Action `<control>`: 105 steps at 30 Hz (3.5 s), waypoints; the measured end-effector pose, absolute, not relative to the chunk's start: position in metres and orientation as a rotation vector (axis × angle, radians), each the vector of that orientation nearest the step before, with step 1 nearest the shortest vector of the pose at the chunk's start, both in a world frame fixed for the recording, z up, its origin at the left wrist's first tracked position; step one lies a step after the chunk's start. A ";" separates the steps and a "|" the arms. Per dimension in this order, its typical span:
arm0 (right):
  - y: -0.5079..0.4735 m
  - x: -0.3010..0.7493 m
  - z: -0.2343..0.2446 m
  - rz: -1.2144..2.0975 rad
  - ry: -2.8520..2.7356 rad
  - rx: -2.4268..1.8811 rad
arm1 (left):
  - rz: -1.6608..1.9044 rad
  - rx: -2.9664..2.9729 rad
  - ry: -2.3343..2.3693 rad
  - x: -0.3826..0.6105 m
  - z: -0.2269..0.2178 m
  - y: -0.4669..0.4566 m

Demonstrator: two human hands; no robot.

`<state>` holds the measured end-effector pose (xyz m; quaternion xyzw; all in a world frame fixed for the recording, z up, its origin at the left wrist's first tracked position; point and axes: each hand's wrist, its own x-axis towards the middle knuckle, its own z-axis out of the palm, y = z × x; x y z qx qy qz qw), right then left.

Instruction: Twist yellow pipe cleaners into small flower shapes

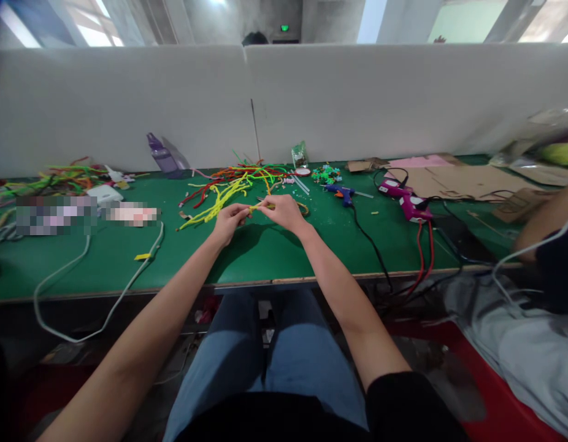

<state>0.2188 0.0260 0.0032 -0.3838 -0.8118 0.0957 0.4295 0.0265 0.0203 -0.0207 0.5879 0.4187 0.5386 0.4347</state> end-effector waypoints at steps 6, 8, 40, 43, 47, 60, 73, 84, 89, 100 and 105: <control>0.023 0.213 0.001 0.270 -2.109 -0.912 | 1.491 1.405 1.023 0.025 -0.020 0.021; 0.024 0.213 0.000 0.311 -2.109 -0.910 | 1.512 1.397 1.000 0.025 -0.020 0.021; 0.040 0.236 0.006 1.303 -1.843 -0.998 | 0.823 1.320 0.707 0.028 -0.006 0.003; 0.039 0.236 0.005 1.286 -1.832 -1.027 | 0.842 1.436 0.819 0.031 -0.011 0.005; 0.038 0.234 0.003 1.196 -1.828 -1.029 | 0.919 1.600 0.956 0.033 -0.016 0.007; 0.037 0.218 -0.002 0.892 -1.903 -0.887 | 1.153 1.763 1.139 0.030 -0.022 0.016; 0.031 0.215 0.000 0.949 -1.903 -0.882 | 1.318 1.629 1.114 0.027 -0.022 0.020; 0.035 0.214 -0.004 1.070 -1.908 -0.941 | 1.254 1.172 0.796 0.029 -0.010 0.013; 0.036 0.216 -0.007 1.205 -1.856 -0.881 | 1.105 1.086 0.646 0.027 -0.007 0.011; 0.042 0.236 -0.005 1.194 -1.942 -0.931 | 0.948 1.109 0.683 0.026 -0.004 0.005; 0.049 0.239 -0.009 1.216 -1.927 -0.917 | 0.903 1.130 0.706 0.025 -0.005 0.005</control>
